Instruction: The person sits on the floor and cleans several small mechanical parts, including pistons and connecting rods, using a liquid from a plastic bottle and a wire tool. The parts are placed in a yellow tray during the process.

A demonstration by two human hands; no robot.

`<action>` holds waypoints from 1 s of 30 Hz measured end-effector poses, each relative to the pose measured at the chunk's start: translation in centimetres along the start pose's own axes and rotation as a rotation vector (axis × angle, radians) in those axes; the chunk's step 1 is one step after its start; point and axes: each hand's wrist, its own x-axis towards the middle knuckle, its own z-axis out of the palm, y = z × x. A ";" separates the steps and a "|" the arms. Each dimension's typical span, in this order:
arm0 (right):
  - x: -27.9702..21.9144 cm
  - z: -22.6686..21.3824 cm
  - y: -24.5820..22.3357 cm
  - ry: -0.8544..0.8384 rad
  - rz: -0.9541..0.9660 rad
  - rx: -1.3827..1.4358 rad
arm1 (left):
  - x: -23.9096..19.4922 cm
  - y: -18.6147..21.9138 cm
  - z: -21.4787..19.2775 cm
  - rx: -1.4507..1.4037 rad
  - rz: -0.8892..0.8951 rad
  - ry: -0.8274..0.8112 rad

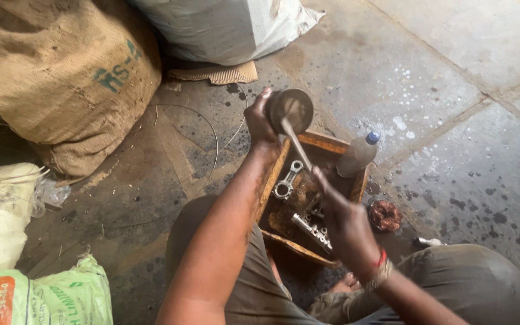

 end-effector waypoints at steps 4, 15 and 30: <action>0.1 -0.2 2.5 0.014 0.129 -0.131 | -0.7 -1.6 -0.3 0.037 -0.043 -0.005; -0.5 -0.1 1.6 -0.044 0.404 -0.247 | -0.5 1.2 -0.9 -0.129 -0.067 -0.137; -0.4 1.2 0.2 0.126 -0.261 -0.003 | -0.4 -0.2 -1.1 -0.161 -0.158 -0.033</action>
